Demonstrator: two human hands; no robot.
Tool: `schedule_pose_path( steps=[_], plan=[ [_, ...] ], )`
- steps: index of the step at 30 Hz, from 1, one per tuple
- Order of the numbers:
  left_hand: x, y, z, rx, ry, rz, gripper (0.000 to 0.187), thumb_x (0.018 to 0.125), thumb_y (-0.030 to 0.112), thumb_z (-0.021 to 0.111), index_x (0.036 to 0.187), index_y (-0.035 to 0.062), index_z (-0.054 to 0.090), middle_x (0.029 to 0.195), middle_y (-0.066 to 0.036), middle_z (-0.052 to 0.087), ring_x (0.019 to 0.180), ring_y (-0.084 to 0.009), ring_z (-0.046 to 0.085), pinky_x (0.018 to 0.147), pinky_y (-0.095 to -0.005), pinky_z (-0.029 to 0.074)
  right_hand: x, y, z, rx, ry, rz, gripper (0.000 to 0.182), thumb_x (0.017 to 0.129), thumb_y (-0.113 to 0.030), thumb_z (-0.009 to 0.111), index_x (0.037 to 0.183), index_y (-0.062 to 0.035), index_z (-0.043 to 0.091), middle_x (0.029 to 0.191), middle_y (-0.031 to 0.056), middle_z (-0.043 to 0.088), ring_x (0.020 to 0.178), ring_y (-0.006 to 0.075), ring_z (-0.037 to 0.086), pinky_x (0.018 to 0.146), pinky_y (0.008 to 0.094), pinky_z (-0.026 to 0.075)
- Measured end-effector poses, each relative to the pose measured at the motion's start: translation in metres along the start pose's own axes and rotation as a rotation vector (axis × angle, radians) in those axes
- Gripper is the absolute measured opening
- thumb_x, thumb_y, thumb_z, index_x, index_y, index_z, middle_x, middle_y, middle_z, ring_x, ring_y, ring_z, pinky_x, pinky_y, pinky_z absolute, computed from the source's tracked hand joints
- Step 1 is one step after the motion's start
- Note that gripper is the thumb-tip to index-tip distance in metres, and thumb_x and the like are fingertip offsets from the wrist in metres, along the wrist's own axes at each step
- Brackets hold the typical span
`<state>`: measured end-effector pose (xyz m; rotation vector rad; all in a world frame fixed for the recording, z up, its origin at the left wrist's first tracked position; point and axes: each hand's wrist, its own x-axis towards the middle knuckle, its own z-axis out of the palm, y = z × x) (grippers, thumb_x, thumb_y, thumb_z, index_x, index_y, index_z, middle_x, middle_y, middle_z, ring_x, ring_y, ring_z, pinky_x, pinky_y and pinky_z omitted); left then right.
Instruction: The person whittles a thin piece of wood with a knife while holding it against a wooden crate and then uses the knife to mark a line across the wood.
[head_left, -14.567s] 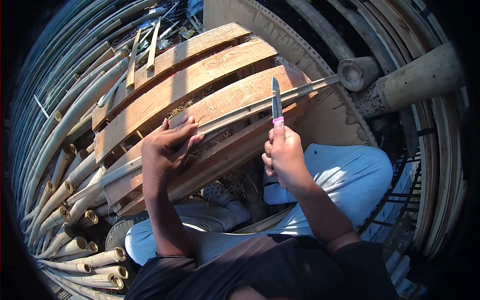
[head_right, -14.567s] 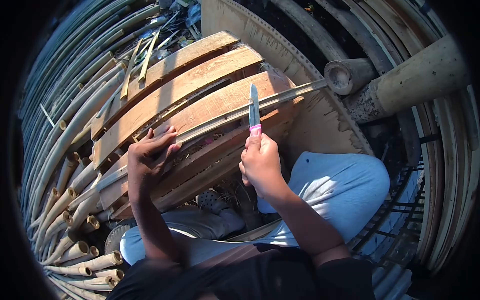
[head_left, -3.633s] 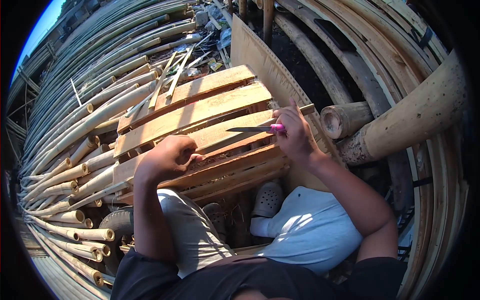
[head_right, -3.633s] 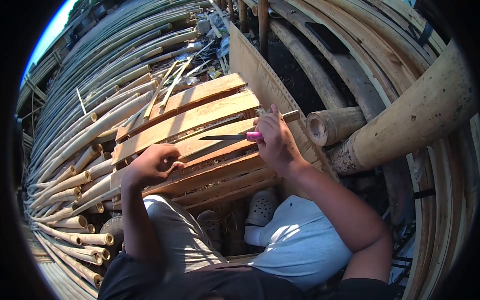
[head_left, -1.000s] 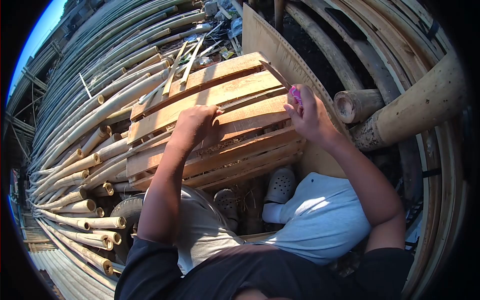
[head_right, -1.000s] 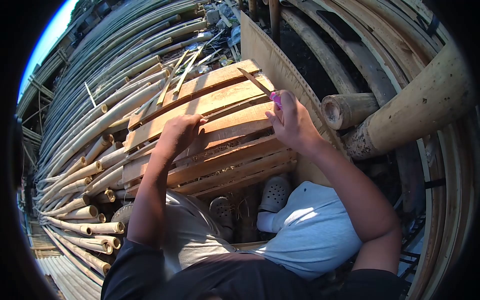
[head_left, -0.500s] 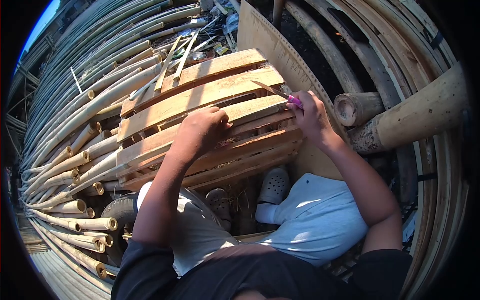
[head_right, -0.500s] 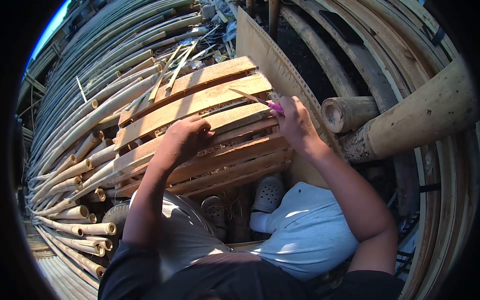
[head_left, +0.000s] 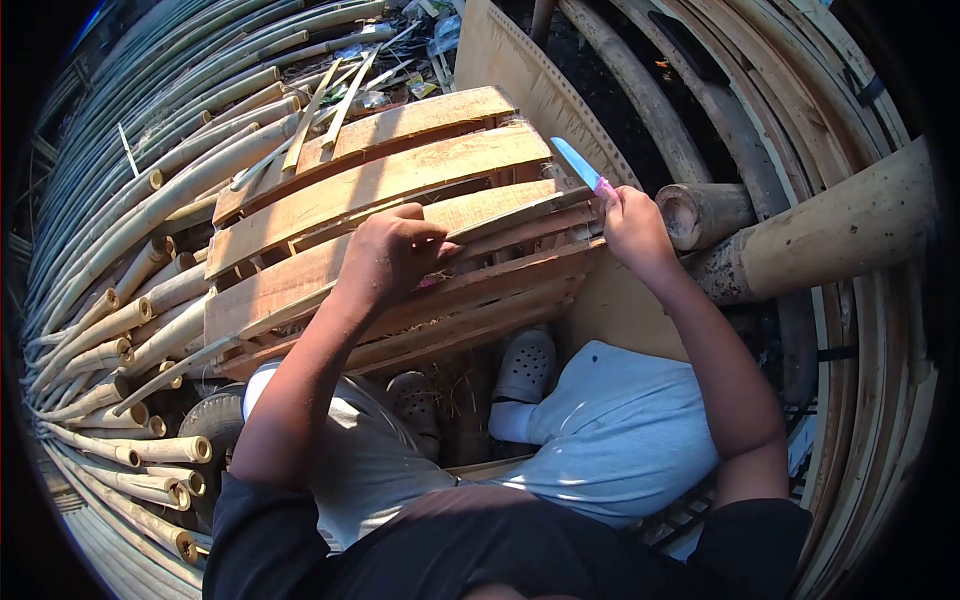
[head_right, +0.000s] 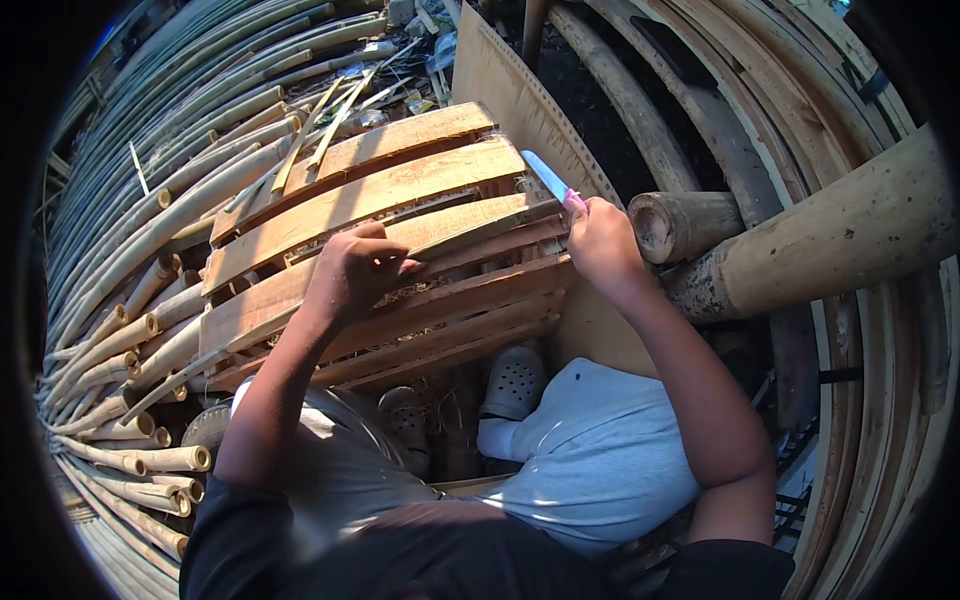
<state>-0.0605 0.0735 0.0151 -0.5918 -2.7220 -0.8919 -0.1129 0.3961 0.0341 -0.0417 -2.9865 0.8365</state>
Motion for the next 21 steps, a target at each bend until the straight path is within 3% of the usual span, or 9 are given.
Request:
schedule_pose_path(
  steps=[1, 3, 4, 8, 11, 13, 15, 16, 21],
  plan=[
    [0.000, -0.001, 0.001, -0.003, -0.004, 0.002, 0.015, 0.087, 0.023, 0.083, 0.086, 0.0090, 0.078, 0.075, -0.011, 0.061, 0.069, -0.0295, 0.064, 0.063, -0.0410, 0.051, -0.002, -0.003, 0.001, -0.001, 0.001, 0.005, 0.039, 0.109, -0.030, 0.050, 0.094, 0.0026, 0.067, 0.082, 0.0231, 0.067, 0.078, 0.0398, 0.068, 0.070, 0.0447, 0.052],
    [0.000, -0.004, 0.005, 0.071, 0.051, 0.144, 0.019, 0.087, 0.024, 0.083, 0.081, 0.0087, 0.074, 0.072, -0.011, 0.056, 0.065, -0.0296, 0.061, 0.060, -0.0421, 0.049, -0.013, -0.020, 0.008, -0.008, -0.030, -0.098, 0.046, 0.110, -0.030, 0.046, 0.092, 0.0075, 0.067, 0.089, 0.0331, 0.067, 0.091, 0.0528, 0.066, 0.082, 0.0545, 0.052],
    [0.000, -0.003, 0.007, 0.066, 0.047, 0.147, 0.019, 0.087, 0.024, 0.083, 0.081, 0.0087, 0.074, 0.072, -0.011, 0.056, 0.065, -0.0296, 0.061, 0.060, -0.0421, 0.049, -0.024, -0.025, 0.019, 0.014, 0.022, -0.160, 0.050, 0.111, -0.032, 0.043, 0.090, 0.0083, 0.066, 0.086, 0.0339, 0.066, 0.091, 0.0544, 0.064, 0.082, 0.0554, 0.052],
    [0.001, -0.003, 0.009, 0.057, 0.050, 0.108, 0.023, 0.087, 0.025, 0.083, 0.077, 0.0084, 0.071, 0.069, -0.011, 0.051, 0.062, -0.0311, 0.057, 0.059, -0.0431, 0.047, -0.012, -0.037, -0.004, 0.178, -0.126, 0.199, 0.050, 0.111, -0.030, 0.043, 0.090, 0.0091, 0.065, 0.082, 0.0347, 0.065, 0.089, 0.0550, 0.063, 0.078, 0.0568, 0.051],
    [0.000, -0.003, 0.008, 0.084, 0.055, 0.115, 0.022, 0.088, 0.025, 0.082, 0.077, 0.0087, 0.072, 0.069, -0.012, 0.051, 0.062, -0.0315, 0.057, 0.059, -0.0431, 0.046, -0.029, -0.037, 0.030, 0.136, -0.071, 0.022, 0.051, 0.111, -0.030, 0.041, 0.089, 0.0088, 0.065, 0.077, 0.0326, 0.065, 0.080, 0.0521, 0.066, 0.072, 0.0544, 0.054],
    [-0.001, -0.001, 0.007, 0.109, 0.063, 0.139, 0.022, 0.088, 0.025, 0.082, 0.078, 0.0088, 0.072, 0.069, -0.012, 0.051, 0.062, -0.0316, 0.057, 0.059, -0.0432, 0.046, -0.027, -0.044, 0.026, 0.116, -0.057, 0.045, 0.050, 0.112, -0.029, 0.041, 0.090, 0.0088, 0.065, 0.072, 0.0303, 0.065, 0.074, 0.0488, 0.069, 0.070, 0.0519, 0.055],
    [-0.001, 0.001, 0.006, 0.052, 0.049, 0.060, 0.020, 0.089, 0.024, 0.081, 0.079, 0.0086, 0.073, 0.069, -0.012, 0.052, 0.063, -0.0316, 0.057, 0.060, -0.0433, 0.046, -0.014, -0.051, -0.007, 0.315, -0.203, 0.348, 0.046, 0.111, -0.029, 0.045, 0.092, 0.0087, 0.064, 0.074, 0.0292, 0.067, 0.076, 0.0491, 0.069, 0.073, 0.0520, 0.055],
    [-0.001, 0.001, 0.007, 0.056, 0.048, 0.061, 0.020, 0.089, 0.024, 0.081, 0.079, 0.0086, 0.073, 0.069, -0.012, 0.052, 0.063, -0.0316, 0.057, 0.060, -0.0433, 0.046, -0.006, -0.037, 0.000, 0.290, -0.173, 0.315, 0.050, 0.114, -0.039, 0.039, 0.086, -0.0007, 0.056, 0.056, 0.0029, 0.048, 0.041, 0.0140, 0.049, 0.041, 0.0354, 0.044],
    [-0.003, -0.001, 0.011, 0.088, 0.089, 0.103, 0.018, 0.088, 0.024, 0.082, 0.082, 0.0077, 0.075, 0.070, -0.013, 0.053, 0.064, -0.0314, 0.059, 0.061, -0.0436, 0.048, -0.019, -0.037, 0.041, 0.204, -0.086, 0.028, 0.054, 0.114, -0.043, 0.035, 0.090, 0.0005, 0.057, 0.057, 0.0040, 0.049, 0.041, 0.0147, 0.049, 0.040, 0.0322, 0.043]
  ],
)
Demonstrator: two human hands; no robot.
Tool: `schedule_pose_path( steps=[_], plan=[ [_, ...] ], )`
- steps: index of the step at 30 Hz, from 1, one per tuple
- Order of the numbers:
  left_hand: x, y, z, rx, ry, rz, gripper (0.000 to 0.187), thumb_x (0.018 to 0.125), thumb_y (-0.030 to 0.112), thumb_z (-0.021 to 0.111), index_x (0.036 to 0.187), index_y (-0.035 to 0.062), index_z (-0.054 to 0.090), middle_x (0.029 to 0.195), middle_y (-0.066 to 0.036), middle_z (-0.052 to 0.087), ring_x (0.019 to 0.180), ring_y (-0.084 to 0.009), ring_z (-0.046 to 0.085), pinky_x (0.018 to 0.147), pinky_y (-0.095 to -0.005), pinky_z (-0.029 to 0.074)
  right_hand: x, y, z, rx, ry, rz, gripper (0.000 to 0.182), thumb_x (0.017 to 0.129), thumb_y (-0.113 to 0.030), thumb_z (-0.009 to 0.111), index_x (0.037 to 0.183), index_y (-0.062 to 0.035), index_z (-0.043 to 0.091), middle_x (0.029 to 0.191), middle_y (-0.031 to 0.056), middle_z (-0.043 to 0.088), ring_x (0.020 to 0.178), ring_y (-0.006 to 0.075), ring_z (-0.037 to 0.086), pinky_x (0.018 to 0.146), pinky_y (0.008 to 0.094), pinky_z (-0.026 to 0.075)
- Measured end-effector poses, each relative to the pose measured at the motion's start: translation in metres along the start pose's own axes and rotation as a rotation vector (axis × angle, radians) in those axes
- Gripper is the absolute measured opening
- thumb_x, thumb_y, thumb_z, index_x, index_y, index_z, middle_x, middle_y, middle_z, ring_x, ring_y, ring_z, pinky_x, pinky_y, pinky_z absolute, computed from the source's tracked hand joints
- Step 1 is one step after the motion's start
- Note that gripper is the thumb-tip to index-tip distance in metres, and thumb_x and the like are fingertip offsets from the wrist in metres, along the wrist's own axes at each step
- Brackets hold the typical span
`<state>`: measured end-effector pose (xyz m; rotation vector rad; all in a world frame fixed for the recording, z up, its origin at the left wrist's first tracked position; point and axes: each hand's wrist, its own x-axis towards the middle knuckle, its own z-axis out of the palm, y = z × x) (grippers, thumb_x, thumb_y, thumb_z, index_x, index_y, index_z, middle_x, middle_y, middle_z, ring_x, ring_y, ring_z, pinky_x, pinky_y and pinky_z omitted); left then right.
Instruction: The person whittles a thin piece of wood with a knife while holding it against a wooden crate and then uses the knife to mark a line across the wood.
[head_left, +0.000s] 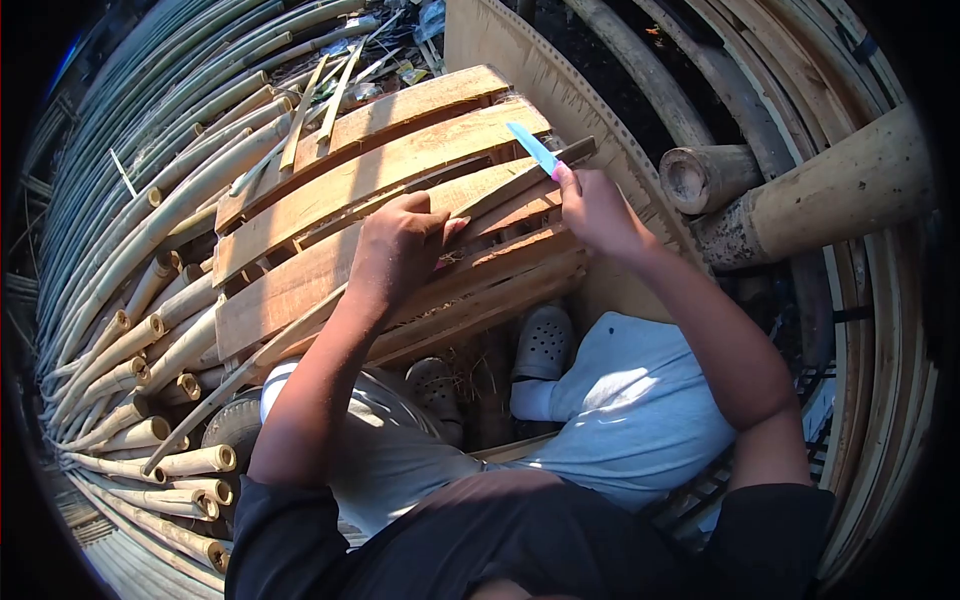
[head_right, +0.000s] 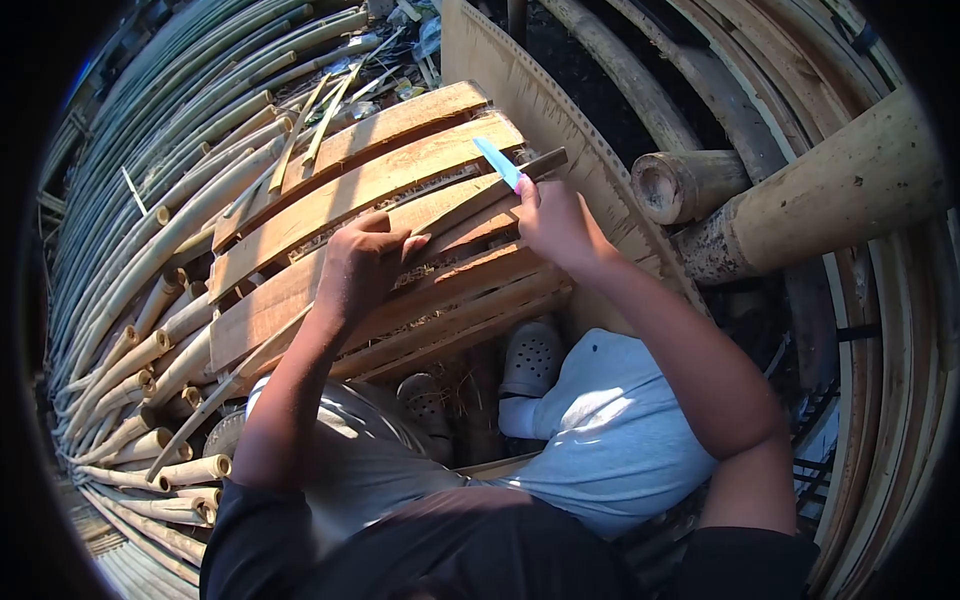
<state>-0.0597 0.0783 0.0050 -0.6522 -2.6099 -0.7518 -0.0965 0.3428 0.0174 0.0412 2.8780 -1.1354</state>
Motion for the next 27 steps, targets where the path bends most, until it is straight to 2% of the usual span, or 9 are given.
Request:
schedule_pose_path(
  steps=[2, 7, 11, 15, 19, 20, 23, 26, 27],
  plan=[
    [0.000, 0.003, 0.000, -0.015, 0.011, 0.009, 0.019, 0.088, 0.024, 0.082, 0.082, 0.0077, 0.075, 0.070, -0.013, 0.054, 0.064, -0.0316, 0.060, 0.061, -0.0436, 0.048, 0.011, -0.017, -0.036, 0.089, -0.127, 0.293, 0.045, 0.113, -0.033, 0.039, 0.098, 0.0030, 0.062, 0.068, 0.0128, 0.063, 0.048, 0.0209, 0.061, 0.047, 0.0370, 0.051],
    [0.000, 0.004, -0.001, -0.008, 0.016, 0.012, 0.019, 0.088, 0.024, 0.082, 0.082, 0.0075, 0.075, 0.071, -0.012, 0.056, 0.065, -0.0314, 0.061, 0.061, -0.0435, 0.049, -0.017, -0.032, 0.001, 0.122, -0.099, 0.120, 0.048, 0.113, -0.034, 0.040, 0.090, 0.0027, 0.062, 0.056, 0.0070, 0.053, 0.040, 0.0193, 0.053, 0.040, 0.0377, 0.044],
    [0.000, 0.008, 0.000, 0.003, 0.012, 0.000, 0.019, 0.088, 0.025, 0.082, 0.082, 0.0074, 0.075, 0.070, -0.012, 0.056, 0.065, -0.0313, 0.062, 0.062, -0.0432, 0.050, 0.006, -0.027, -0.032, 0.105, -0.149, 0.350, 0.052, 0.114, -0.040, 0.037, 0.088, 0.0009, 0.057, 0.060, 0.0014, 0.046, 0.044, 0.0108, 0.044, 0.040, 0.0318, 0.040],
    [-0.001, 0.007, 0.004, -0.001, 0.039, 0.027, 0.019, 0.088, 0.025, 0.081, 0.083, 0.0078, 0.075, 0.070, -0.011, 0.057, 0.065, -0.0310, 0.063, 0.062, -0.0436, 0.050, -0.020, -0.044, -0.011, 0.100, -0.322, 0.241, 0.045, 0.114, -0.041, 0.040, 0.086, -0.0068, 0.053, 0.062, -0.0022, 0.045, 0.045, 0.0098, 0.043, 0.039, 0.0313, 0.041],
    [0.000, 0.009, 0.004, 0.039, 0.005, 0.021, 0.019, 0.088, 0.025, 0.081, 0.084, 0.0081, 0.075, 0.071, -0.011, 0.057, 0.066, -0.0308, 0.063, 0.062, -0.0440, 0.051, 0.000, -0.019, -0.011, 0.148, -0.141, 0.259, 0.046, 0.113, -0.033, 0.039, 0.095, 0.0032, 0.062, 0.063, 0.0093, 0.060, 0.043, 0.0195, 0.056, 0.043, 0.0376, 0.046],
    [0.001, 0.010, 0.004, 0.037, 0.011, 0.019, 0.019, 0.088, 0.026, 0.081, 0.084, 0.0084, 0.075, 0.071, -0.011, 0.057, 0.066, -0.0308, 0.063, 0.062, -0.0441, 0.051, -0.013, -0.024, 0.000, 0.107, -0.119, 0.099, 0.046, 0.113, -0.033, 0.040, 0.093, 0.0020, 0.062, 0.063, 0.0088, 0.060, 0.044, 0.0188, 0.055, 0.042, 0.0387, 0.046],
    [0.001, 0.011, 0.005, 0.041, 0.010, 0.003, 0.019, 0.088, 0.026, 0.081, 0.084, 0.0092, 0.075, 0.071, -0.011, 0.057, 0.066, -0.0308, 0.063, 0.062, -0.0441, 0.051, -0.024, -0.042, -0.002, 0.131, -0.379, 0.214, 0.046, 0.113, -0.034, 0.042, 0.091, 0.0014, 0.062, 0.061, 0.0078, 0.059, 0.045, 0.0189, 0.058, 0.042, 0.0390, 0.046],
    [0.001, 0.011, 0.003, 0.055, -0.010, -0.013, 0.018, 0.088, 0.027, 0.081, 0.084, 0.0102, 0.076, 0.070, -0.011, 0.056, 0.066, -0.0308, 0.063, 0.062, -0.0441, 0.051, -0.005, -0.023, -0.004, 0.120, -0.152, 0.170, 0.047, 0.113, -0.036, 0.043, 0.083, -0.0018, 0.055, 0.057, 0.0019, 0.050, 0.039, 0.0130, 0.047, 0.036, 0.0343, 0.041],
    [0.003, 0.012, 0.004, 0.062, -0.015, -0.019, 0.018, 0.088, 0.027, 0.081, 0.084, 0.0108, 0.076, 0.070, -0.010, 0.056, 0.065, -0.0307, 0.063, 0.062, -0.0441, 0.051, -0.012, -0.022, 0.004, 0.074, -0.119, 0.070, 0.049, 0.113, -0.035, 0.042, 0.084, 0.0013, 0.060, 0.059, 0.0083, 0.056, 0.041, 0.0187, 0.054, 0.039, 0.0373, 0.044]
  ],
)
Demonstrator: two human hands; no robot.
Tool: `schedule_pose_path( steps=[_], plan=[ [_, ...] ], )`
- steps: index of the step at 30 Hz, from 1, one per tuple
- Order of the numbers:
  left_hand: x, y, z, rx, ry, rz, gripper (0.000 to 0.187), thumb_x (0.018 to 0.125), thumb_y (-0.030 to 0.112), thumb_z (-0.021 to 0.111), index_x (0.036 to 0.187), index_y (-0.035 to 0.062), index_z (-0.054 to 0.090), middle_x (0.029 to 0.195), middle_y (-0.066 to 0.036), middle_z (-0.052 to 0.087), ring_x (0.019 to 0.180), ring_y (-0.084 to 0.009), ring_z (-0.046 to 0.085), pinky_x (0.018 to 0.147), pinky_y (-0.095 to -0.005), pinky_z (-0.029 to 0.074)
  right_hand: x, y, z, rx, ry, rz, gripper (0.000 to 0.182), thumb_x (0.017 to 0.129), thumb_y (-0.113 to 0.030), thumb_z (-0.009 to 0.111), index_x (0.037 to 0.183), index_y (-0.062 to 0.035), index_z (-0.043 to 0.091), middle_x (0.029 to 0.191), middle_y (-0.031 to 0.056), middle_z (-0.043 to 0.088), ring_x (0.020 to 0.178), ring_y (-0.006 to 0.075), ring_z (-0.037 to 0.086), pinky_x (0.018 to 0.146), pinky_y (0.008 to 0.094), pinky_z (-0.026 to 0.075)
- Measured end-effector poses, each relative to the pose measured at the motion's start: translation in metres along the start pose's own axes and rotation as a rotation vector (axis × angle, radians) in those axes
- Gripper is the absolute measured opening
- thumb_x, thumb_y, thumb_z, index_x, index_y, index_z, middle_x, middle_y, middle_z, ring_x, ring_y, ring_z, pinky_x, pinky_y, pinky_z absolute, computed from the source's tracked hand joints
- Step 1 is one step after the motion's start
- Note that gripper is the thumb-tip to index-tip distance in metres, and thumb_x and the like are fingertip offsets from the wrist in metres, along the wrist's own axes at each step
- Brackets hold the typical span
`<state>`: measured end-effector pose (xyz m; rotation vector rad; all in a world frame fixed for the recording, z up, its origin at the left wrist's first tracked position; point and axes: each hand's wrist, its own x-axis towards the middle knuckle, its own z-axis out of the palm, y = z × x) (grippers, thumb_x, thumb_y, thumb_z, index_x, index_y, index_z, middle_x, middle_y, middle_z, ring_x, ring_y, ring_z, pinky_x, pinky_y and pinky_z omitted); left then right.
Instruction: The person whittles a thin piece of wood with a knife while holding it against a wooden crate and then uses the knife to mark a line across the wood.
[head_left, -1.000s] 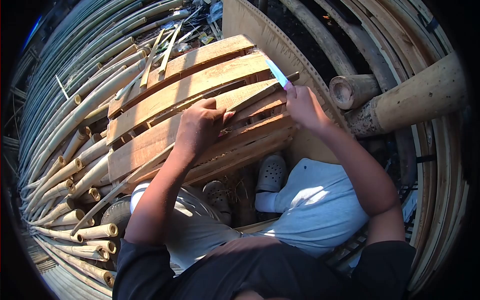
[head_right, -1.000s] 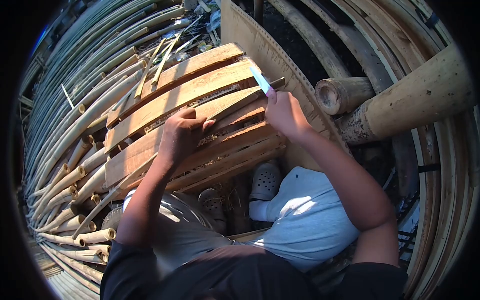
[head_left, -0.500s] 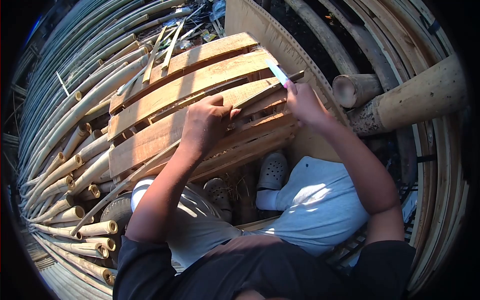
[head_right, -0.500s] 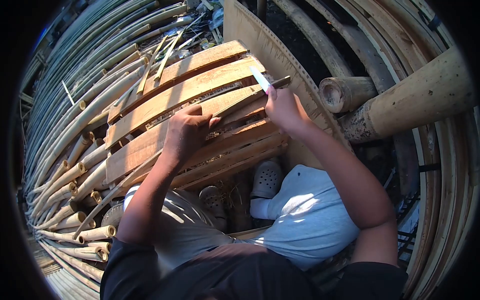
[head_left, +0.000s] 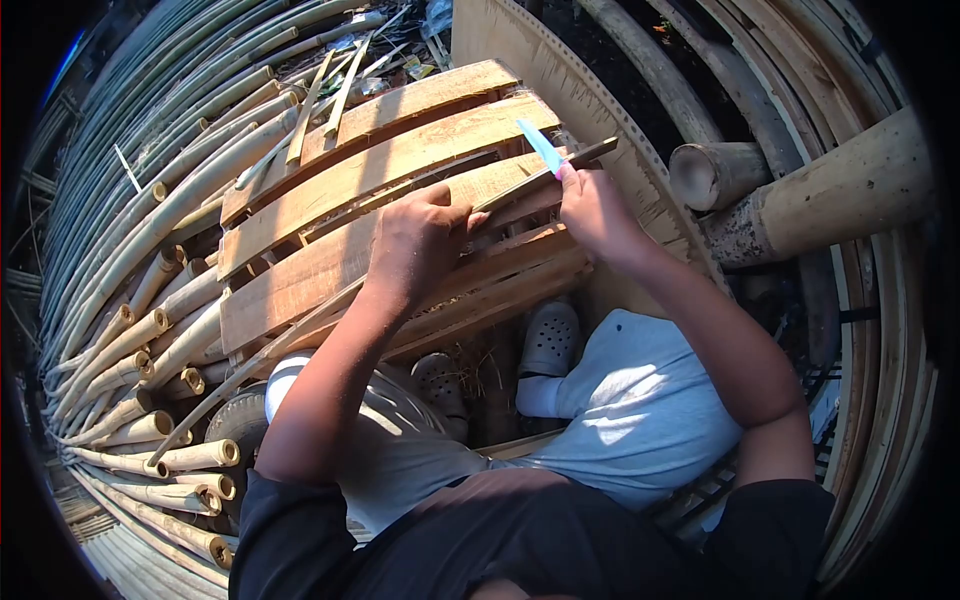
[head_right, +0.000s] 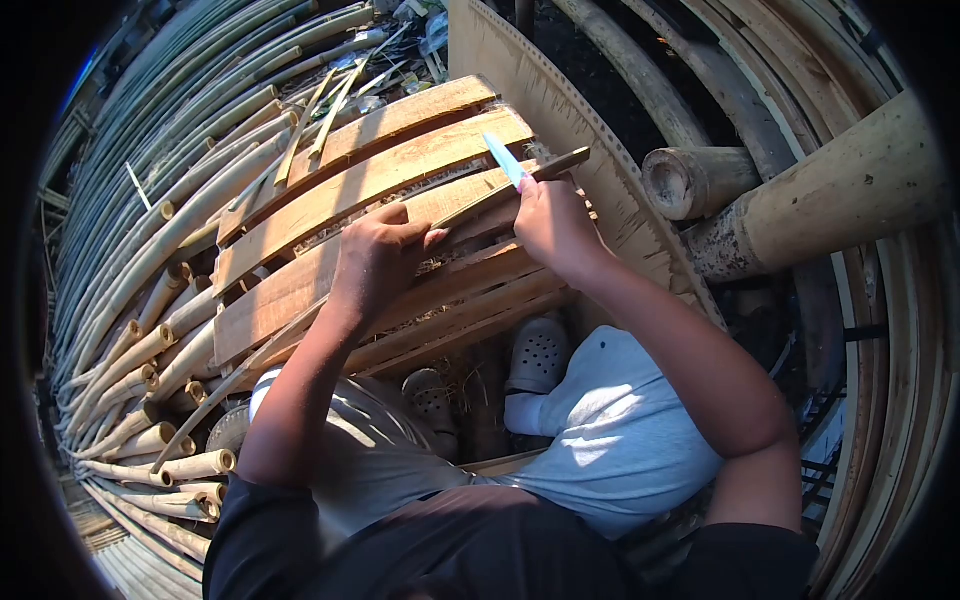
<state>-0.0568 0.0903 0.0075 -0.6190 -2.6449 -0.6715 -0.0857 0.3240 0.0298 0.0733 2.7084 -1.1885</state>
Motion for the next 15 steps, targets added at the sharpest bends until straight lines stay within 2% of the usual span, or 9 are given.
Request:
schedule_pose_path(
  steps=[1, 3, 5, 6, 7, 9, 11, 13, 15],
  plan=[
    [0.001, 0.000, 0.001, -0.003, 0.004, 0.000, 0.018, 0.088, 0.027, 0.081, 0.084, 0.0108, 0.076, 0.070, -0.010, 0.056, 0.065, -0.0307, 0.063, 0.062, -0.0441, 0.051, -0.009, 0.000, 0.012, -0.052, 0.030, -0.101, 0.052, 0.112, -0.034, 0.042, 0.085, 0.0044, 0.064, 0.062, 0.0148, 0.062, 0.043, 0.0243, 0.061, 0.042, 0.0403, 0.048],
    [-0.001, -0.002, 0.001, -0.018, 0.010, 0.010, 0.017, 0.087, 0.028, 0.082, 0.087, 0.0116, 0.079, 0.069, -0.011, 0.056, 0.064, -0.0300, 0.063, 0.061, -0.0437, 0.051, -0.013, -0.003, 0.014, -0.040, -0.044, -0.114, 0.054, 0.113, -0.034, 0.039, 0.088, 0.0068, 0.064, 0.062, 0.0169, 0.063, 0.042, 0.0258, 0.061, 0.041, 0.0406, 0.049],
    [0.000, -0.005, 0.004, -0.040, 0.023, -0.001, 0.016, 0.087, 0.028, 0.082, 0.087, 0.0119, 0.080, 0.069, -0.011, 0.056, 0.063, -0.0295, 0.062, 0.061, -0.0430, 0.050, -0.001, -0.010, -0.012, -0.025, -0.078, 0.095, 0.055, 0.113, -0.034, 0.038, 0.089, 0.0083, 0.064, 0.064, 0.0186, 0.064, 0.042, 0.0264, 0.061, 0.042, 0.0413, 0.050],
    [0.000, -0.006, 0.004, -0.064, 0.040, -0.019, 0.015, 0.087, 0.027, 0.083, 0.088, 0.0122, 0.080, 0.069, -0.011, 0.057, 0.062, -0.0289, 0.062, 0.060, -0.0424, 0.050, 0.009, 0.002, -0.018, -0.024, 0.044, 0.042, 0.054, 0.113, -0.034, 0.039, 0.089, 0.0079, 0.064, 0.063, 0.0184, 0.063, 0.041, 0.0263, 0.061, 0.042, 0.0416, 0.050],
    [-0.001, -0.006, 0.004, -0.064, 0.038, -0.021, 0.015, 0.087, 0.027, 0.083, 0.088, 0.0122, 0.080, 0.069, -0.011, 0.057, 0.062, -0.0289, 0.062, 0.060, -0.0424, 0.050, 0.016, 0.009, -0.021, -0.011, 0.030, 0.148, 0.056, 0.113, -0.035, 0.039, 0.091, 0.0090, 0.064, 0.064, 0.0179, 0.064, 0.043, 0.0257, 0.062, 0.044, 0.0405, 0.052],
    [0.000, -0.005, 0.004, -0.095, 0.034, -0.055, 0.015, 0.087, 0.025, 0.083, 0.088, 0.0107, 0.081, 0.068, -0.011, 0.057, 0.061, -0.0288, 0.061, 0.060, -0.0411, 0.049, 0.006, 0.017, 0.010, -0.132, 0.176, -0.108, 0.060, 0.113, -0.039, 0.037, 0.093, 0.0097, 0.065, 0.064, 0.0169, 0.063, 0.045, 0.0248, 0.063, 0.045, 0.0387, 0.052],
    [-0.001, -0.005, -0.002, -0.142, 0.011, -0.095, 0.015, 0.087, 0.024, 0.083, 0.089, 0.0095, 0.081, 0.068, -0.012, 0.057, 0.061, -0.0288, 0.060, 0.060, -0.0408, 0.049, 0.008, 0.023, 0.008, -0.184, 0.178, -0.115, 0.059, 0.113, -0.038, 0.036, 0.093, 0.0086, 0.067, 0.065, 0.0148, 0.063, 0.045, 0.0241, 0.062, 0.044, 0.0374, 0.051],
    [0.000, -0.006, -0.003, -0.182, -0.010, -0.131, 0.015, 0.087, 0.023, 0.083, 0.089, 0.0082, 0.081, 0.069, -0.012, 0.057, 0.061, -0.0288, 0.060, 0.060, -0.0405, 0.048, 0.007, -0.001, -0.024, 0.020, -0.061, 0.137, 0.053, 0.113, -0.034, 0.038, 0.094, 0.0056, 0.067, 0.064, 0.0131, 0.062, 0.043, 0.0243, 0.059, 0.044, 0.0376, 0.049],
    [0.001, -0.005, 0.000, -0.187, 0.005, -0.088, 0.015, 0.088, 0.021, 0.083, 0.092, 0.0069, 0.082, 0.070, -0.014, 0.058, 0.061, -0.0290, 0.059, 0.061, -0.0403, 0.048, 0.002, -0.009, -0.020, 0.051, -0.038, 0.238, 0.051, 0.113, -0.033, 0.038, 0.096, 0.0053, 0.066, 0.061, 0.0103, 0.059, 0.041, 0.0224, 0.056, 0.042, 0.0362, 0.048]
  ],
)
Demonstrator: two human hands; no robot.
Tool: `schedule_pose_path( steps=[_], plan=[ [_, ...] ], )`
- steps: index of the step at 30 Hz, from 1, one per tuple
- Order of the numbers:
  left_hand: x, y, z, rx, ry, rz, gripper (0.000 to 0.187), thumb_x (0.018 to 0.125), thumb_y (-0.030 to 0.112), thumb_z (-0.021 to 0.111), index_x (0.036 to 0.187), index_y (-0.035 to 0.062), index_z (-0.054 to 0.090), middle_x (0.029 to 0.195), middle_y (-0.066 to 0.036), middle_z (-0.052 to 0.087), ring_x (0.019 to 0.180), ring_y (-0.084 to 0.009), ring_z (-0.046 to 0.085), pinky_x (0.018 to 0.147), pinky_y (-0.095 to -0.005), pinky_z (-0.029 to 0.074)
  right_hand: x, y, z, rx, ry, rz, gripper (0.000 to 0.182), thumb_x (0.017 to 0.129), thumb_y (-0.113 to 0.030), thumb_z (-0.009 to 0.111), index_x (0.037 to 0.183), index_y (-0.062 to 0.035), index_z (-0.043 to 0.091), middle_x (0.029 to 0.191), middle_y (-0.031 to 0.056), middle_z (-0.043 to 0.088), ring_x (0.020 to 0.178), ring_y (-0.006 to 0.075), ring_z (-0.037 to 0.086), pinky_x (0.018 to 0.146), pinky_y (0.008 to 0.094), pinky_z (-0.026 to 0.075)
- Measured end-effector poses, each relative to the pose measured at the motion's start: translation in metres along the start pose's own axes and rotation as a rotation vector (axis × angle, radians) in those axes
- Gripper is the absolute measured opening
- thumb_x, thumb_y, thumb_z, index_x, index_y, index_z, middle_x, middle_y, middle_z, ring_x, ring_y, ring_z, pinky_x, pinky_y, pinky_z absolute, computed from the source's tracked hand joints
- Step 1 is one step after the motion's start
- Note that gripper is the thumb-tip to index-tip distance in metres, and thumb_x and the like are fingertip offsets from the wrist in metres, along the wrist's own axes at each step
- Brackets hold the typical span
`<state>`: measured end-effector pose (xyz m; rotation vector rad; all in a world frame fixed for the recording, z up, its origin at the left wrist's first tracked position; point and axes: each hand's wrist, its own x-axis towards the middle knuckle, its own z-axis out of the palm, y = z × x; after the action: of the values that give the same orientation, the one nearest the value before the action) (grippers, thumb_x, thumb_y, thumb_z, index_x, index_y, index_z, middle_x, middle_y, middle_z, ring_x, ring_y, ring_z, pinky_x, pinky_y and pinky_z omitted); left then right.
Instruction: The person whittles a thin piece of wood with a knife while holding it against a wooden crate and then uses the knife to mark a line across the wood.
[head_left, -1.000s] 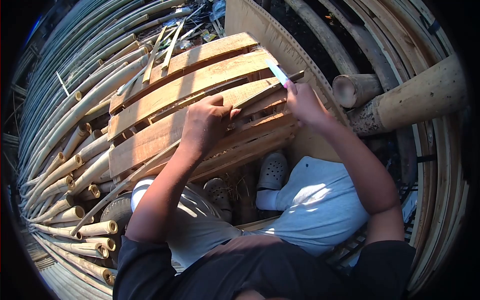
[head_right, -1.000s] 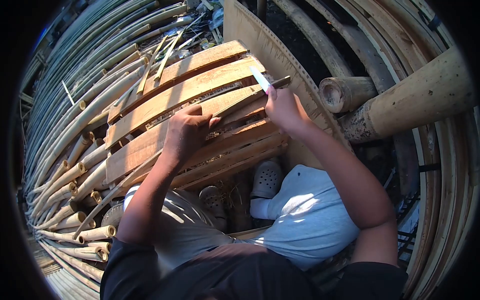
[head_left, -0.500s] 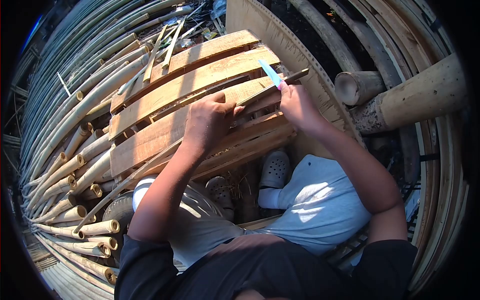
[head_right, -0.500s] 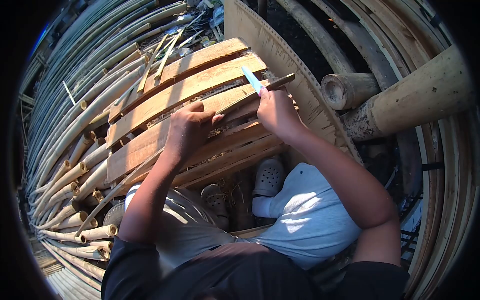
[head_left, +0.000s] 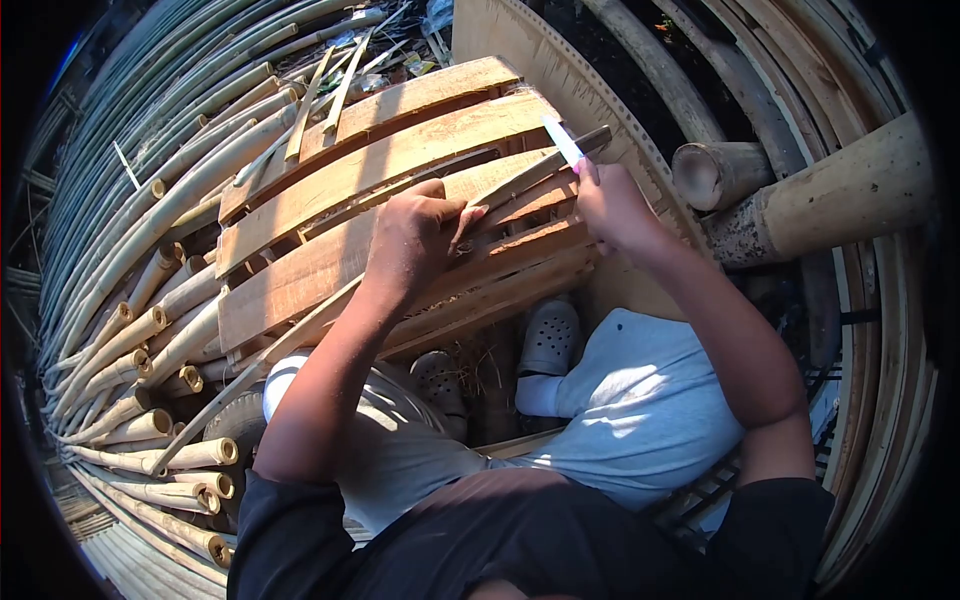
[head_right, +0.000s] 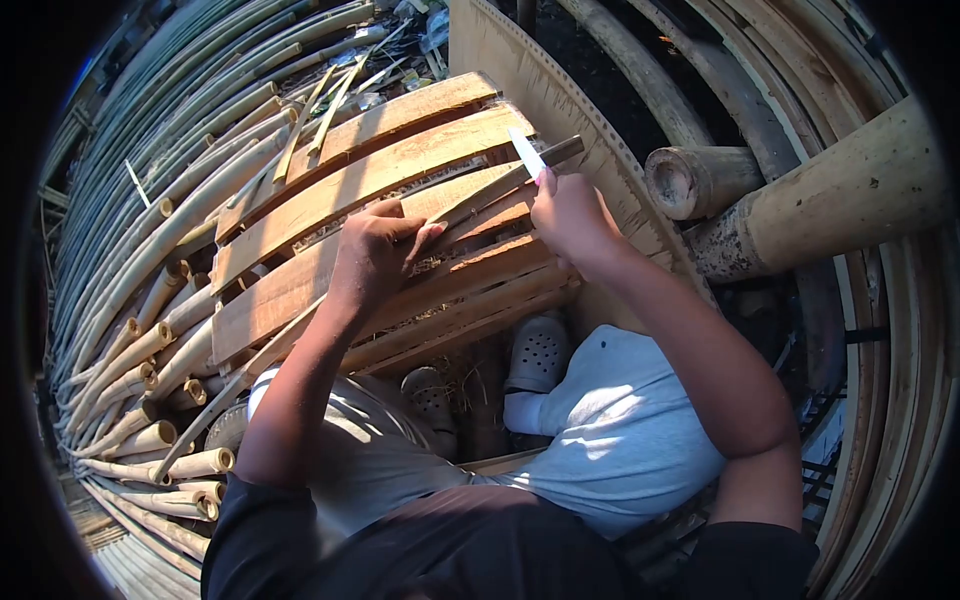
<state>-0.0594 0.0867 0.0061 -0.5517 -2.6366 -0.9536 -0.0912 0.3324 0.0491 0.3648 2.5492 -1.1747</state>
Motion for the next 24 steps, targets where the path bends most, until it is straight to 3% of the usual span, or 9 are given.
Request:
schedule_pose_path(
  steps=[10, 11, 12, 14, 15, 18, 20, 21, 24],
  plan=[
    [-0.001, -0.002, 0.002, 0.012, 0.014, 0.012, 0.014, 0.089, 0.020, 0.082, 0.093, 0.0066, 0.082, 0.070, -0.014, 0.058, 0.062, -0.0301, 0.059, 0.061, -0.0413, 0.048, -0.039, -0.014, 0.022, -0.054, -0.067, -0.004, 0.050, 0.113, -0.037, 0.037, 0.104, 0.0034, 0.065, 0.061, 0.0104, 0.059, 0.041, 0.0202, 0.057, 0.041, 0.0373, 0.048],
    [-0.001, -0.002, 0.000, 0.006, 0.005, -0.001, 0.015, 0.089, 0.021, 0.082, 0.091, 0.0060, 0.081, 0.071, -0.014, 0.058, 0.062, -0.0301, 0.059, 0.061, -0.0414, 0.048, -0.024, -0.004, 0.017, -0.064, -0.076, -0.089, 0.045, 0.114, -0.038, 0.040, 0.085, -0.0056, 0.052, 0.058, 0.0019, 0.048, 0.040, 0.0133, 0.046, 0.038, 0.0335, 0.041],
    [-0.002, -0.001, -0.001, -0.003, -0.007, -0.014, 0.016, 0.089, 0.021, 0.082, 0.089, 0.0054, 0.080, 0.071, -0.014, 0.058, 0.063, -0.0301, 0.060, 0.061, -0.0415, 0.048, -0.020, -0.006, 0.005, -0.082, -0.085, -0.087, 0.046, 0.114, -0.038, 0.041, 0.083, -0.0051, 0.053, 0.057, 0.0022, 0.048, 0.039, 0.0130, 0.046, 0.037, 0.0329, 0.040],
    [-0.003, 0.003, -0.003, 0.017, 0.015, -0.012, 0.018, 0.088, 0.022, 0.082, 0.087, 0.0051, 0.079, 0.071, -0.014, 0.059, 0.063, -0.0304, 0.060, 0.061, -0.0420, 0.048, -0.014, -0.009, -0.017, -0.112, 0.068, -0.104, 0.047, 0.112, -0.036, 0.043, 0.102, 0.0040, 0.065, 0.073, 0.0178, 0.067, 0.062, 0.0352, 0.066, 0.063, 0.0449, 0.055],
    [-0.003, 0.005, -0.003, 0.038, 0.031, -0.014, 0.020, 0.088, 0.024, 0.082, 0.084, 0.0048, 0.077, 0.072, -0.014, 0.059, 0.063, -0.0307, 0.060, 0.061, -0.0425, 0.049, -0.011, -0.004, -0.024, -0.116, 0.072, -0.108, 0.047, 0.112, -0.036, 0.043, 0.102, 0.0040, 0.065, 0.073, 0.0178, 0.067, 0.062, 0.0352, 0.066, 0.063, 0.0449, 0.055],
    [-0.004, 0.008, -0.005, 0.140, 0.072, 0.074, 0.023, 0.087, 0.026, 0.083, 0.081, 0.0061, 0.074, 0.072, -0.012, 0.059, 0.064, -0.0310, 0.061, 0.061, -0.0426, 0.050, 0.001, 0.013, -0.026, -0.226, 0.334, -0.473, 0.035, 0.109, -0.029, 0.050, 0.105, 0.0020, 0.066, 0.092, 0.0215, 0.071, 0.083, 0.0375, 0.069, 0.078, 0.0460, 0.055],
    [-0.004, 0.010, -0.004, 0.143, 0.071, 0.085, 0.022, 0.086, 0.027, 0.083, 0.081, 0.0074, 0.074, 0.073, -0.011, 0.060, 0.065, -0.0309, 0.062, 0.061, -0.0424, 0.051, -0.002, 0.018, -0.019, -0.289, 0.357, -0.970, 0.024, 0.105, -0.020, 0.056, 0.107, 0.0008, 0.067, 0.118, 0.0238, 0.069, 0.103, 0.0418, 0.065, 0.091, 0.0488, 0.052],
    [-0.004, 0.010, -0.003, 0.146, 0.064, 0.095, 0.021, 0.086, 0.027, 0.083, 0.082, 0.0086, 0.073, 0.074, -0.010, 0.061, 0.067, -0.0308, 0.064, 0.062, -0.0421, 0.051, -0.006, 0.018, -0.015, -0.428, 0.316, -0.999, 0.020, 0.104, -0.016, 0.057, 0.109, 0.0006, 0.067, 0.138, 0.0266, 0.059, 0.126, 0.0462, 0.055, 0.106, 0.0528, 0.043],
    [-0.006, 0.009, -0.001, 0.147, 0.033, 0.069, 0.020, 0.086, 0.027, 0.082, 0.081, 0.0096, 0.073, 0.078, -0.010, 0.065, 0.072, -0.0302, 0.068, 0.063, -0.0411, 0.053, 0.002, 0.027, 0.001, -0.442, 0.280, -1.068, 0.022, 0.104, -0.015, 0.056, 0.112, 0.0021, 0.066, 0.139, 0.0268, 0.059, 0.133, 0.0477, 0.051, 0.113, 0.0569, 0.038]
  ],
)
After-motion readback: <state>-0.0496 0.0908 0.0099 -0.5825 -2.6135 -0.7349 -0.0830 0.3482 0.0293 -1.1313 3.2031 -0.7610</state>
